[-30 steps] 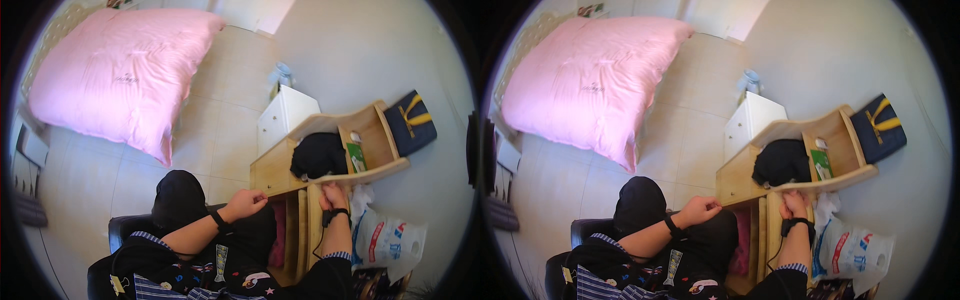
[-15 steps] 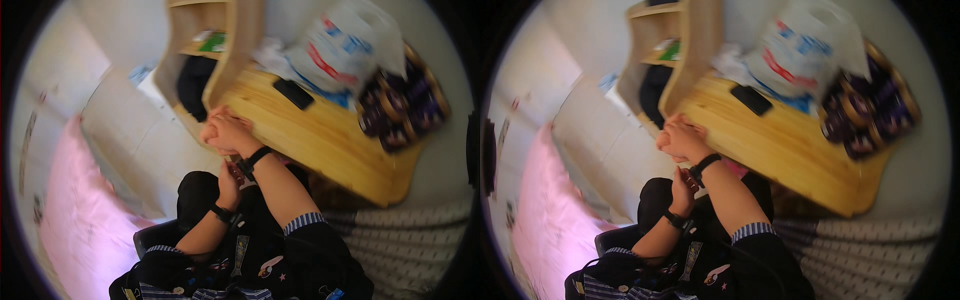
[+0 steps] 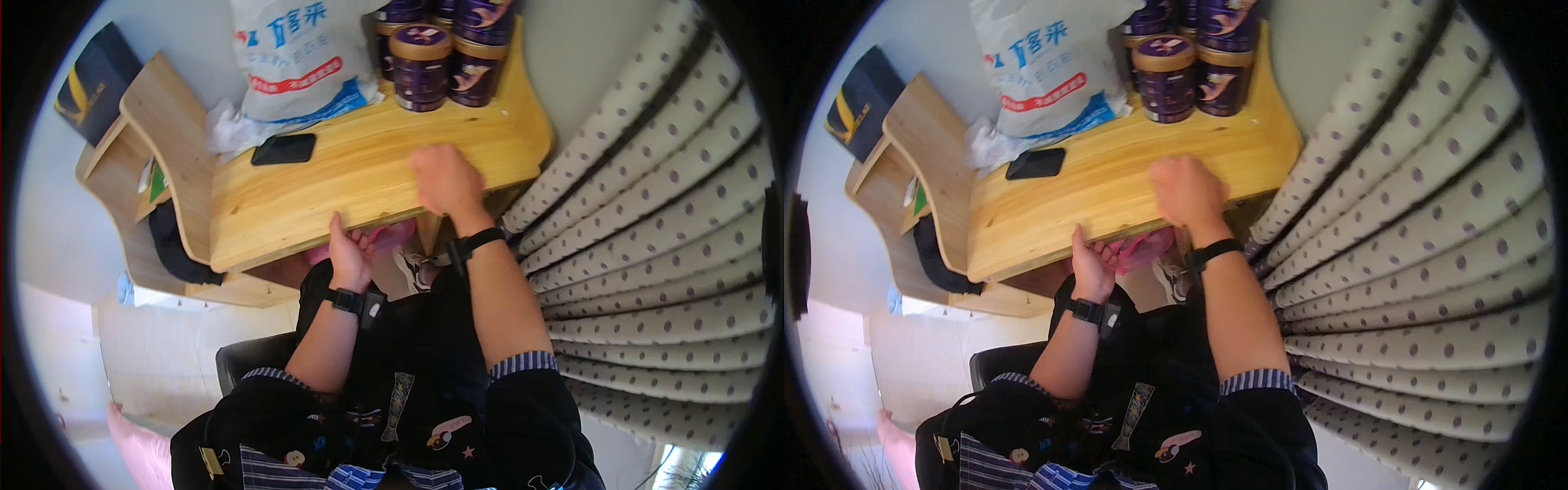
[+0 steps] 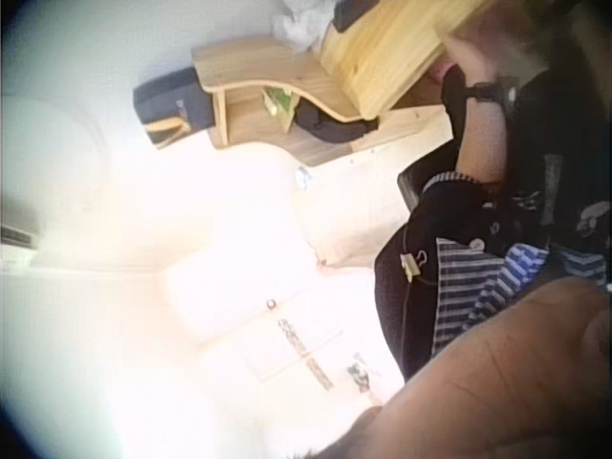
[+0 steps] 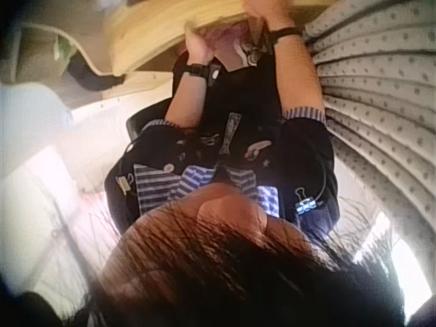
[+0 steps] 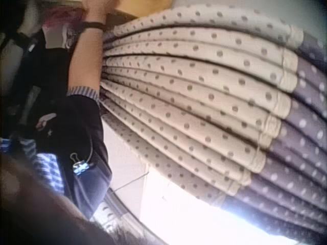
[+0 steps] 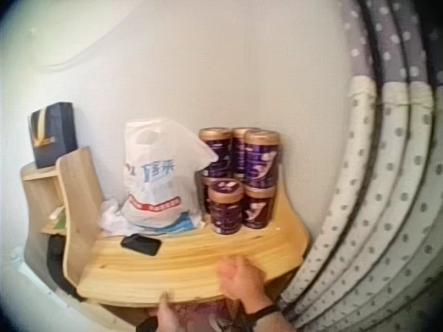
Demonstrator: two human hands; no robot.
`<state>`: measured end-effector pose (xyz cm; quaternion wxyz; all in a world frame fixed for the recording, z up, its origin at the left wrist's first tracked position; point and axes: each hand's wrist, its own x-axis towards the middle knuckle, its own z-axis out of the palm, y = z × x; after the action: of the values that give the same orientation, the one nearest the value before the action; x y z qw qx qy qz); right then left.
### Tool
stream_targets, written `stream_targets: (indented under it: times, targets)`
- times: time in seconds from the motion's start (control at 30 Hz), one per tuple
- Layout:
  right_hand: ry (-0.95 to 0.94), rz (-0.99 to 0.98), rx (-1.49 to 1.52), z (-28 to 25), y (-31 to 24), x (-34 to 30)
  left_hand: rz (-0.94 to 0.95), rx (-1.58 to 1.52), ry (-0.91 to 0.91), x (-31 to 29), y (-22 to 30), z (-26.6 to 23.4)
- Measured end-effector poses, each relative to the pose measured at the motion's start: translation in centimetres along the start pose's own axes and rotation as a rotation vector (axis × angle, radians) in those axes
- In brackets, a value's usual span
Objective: The person wipes the surface and shelves of a wooden desk using a cloth.
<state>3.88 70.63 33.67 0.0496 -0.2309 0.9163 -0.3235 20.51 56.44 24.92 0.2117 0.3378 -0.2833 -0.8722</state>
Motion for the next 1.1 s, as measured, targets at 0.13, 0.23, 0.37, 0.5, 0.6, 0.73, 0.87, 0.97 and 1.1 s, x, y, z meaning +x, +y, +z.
stream_targets:
  times: [0.13, 0.23, 0.37, 0.5, 0.6, 0.73, 0.87, 0.97, 1.1]
  targets:
    - [0.338, 0.094, -0.076, -3.4, 10.1, -0.9, -0.059, 0.098, 0.149, 0.7, -1.2, 2.5]
    - [0.252, 0.217, -0.058, -5.6, 13.2, 0.6, -0.053, 0.123, -0.03, 1.8, -1.7, 1.0]
    - [0.075, 0.282, 0.091, -6.5, 7.2, 0.7, -0.097, 0.295, -0.051, 2.8, 0.9, -2.3]
    - [0.006, 0.23, 0.129, -6.6, 8.3, 1.6, -0.156, 0.357, -0.1, 2.1, 0.7, -2.4]
    - [-0.101, 0.199, 0.293, -6.0, 9.4, 2.9, -0.139, 0.316, -0.133, 0.3, 1.1, -2.7]
    - [-0.409, 0.381, 0.31, -2.5, 5.3, 5.1, -0.123, 0.186, -0.081, -1.4, 1.2, -4.9]
    - [-0.514, -0.467, -0.064, 7.2, -7.2, 4.2, 0.0, 0.09, -0.011, -3.0, 3.9, -8.4]
    - [-0.726, -0.476, -0.039, 13.2, -18.2, 2.3, 0.16, 0.008, 0.037, -6.2, 7.3, -10.8]
    - [-1.005, -0.276, 0.358, 19.7, -27.4, 0.4, 0.414, -0.136, 0.213, -11.4, 10.5, -17.4]
